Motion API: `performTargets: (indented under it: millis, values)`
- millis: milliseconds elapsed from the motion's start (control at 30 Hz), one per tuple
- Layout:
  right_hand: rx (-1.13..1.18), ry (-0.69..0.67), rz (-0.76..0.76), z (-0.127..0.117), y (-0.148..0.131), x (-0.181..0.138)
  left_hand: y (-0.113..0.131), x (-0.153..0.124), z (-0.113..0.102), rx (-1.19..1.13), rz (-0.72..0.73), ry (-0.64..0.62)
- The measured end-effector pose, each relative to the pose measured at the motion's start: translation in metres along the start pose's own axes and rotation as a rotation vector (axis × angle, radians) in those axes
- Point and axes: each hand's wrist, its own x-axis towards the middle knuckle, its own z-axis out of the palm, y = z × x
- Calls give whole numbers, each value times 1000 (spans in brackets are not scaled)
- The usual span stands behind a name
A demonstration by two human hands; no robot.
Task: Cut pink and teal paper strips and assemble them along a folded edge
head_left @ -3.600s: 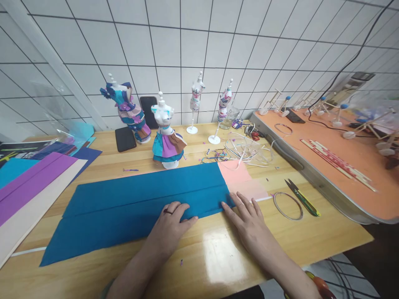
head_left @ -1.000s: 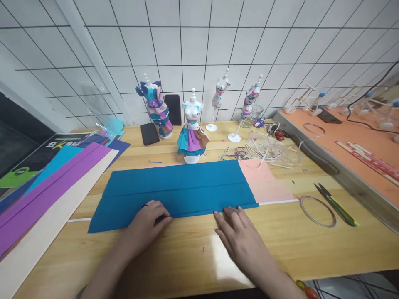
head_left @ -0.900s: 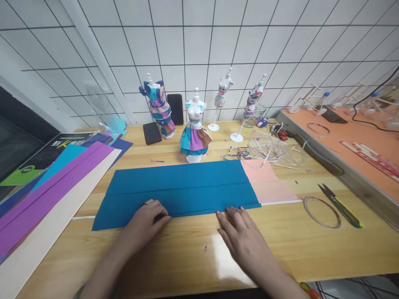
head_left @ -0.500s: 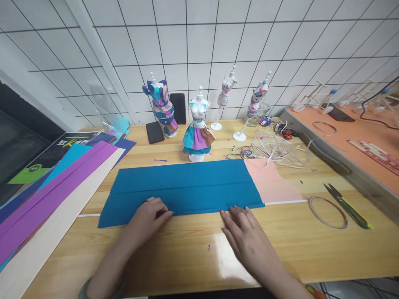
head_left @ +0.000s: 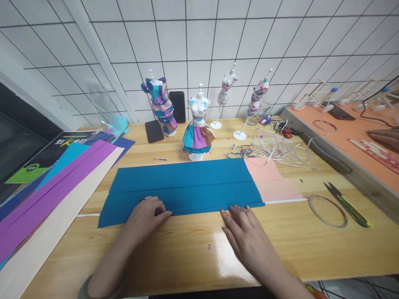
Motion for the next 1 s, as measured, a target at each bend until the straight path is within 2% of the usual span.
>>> performTargets:
  millis: [533,733,833,1000]
  values:
    - [-20,71,18,-2,-1,2,2,-3,-2,30,18,0]
    - [-20,125,36,-4,-3,6,-3,-6,4,113,39,77]
    - [-17,142,33,-3,-5,9,-8,-9,12,166,155,193]
    - [3,171,1,2,-9,11,-3,-16,27,420,473,403]
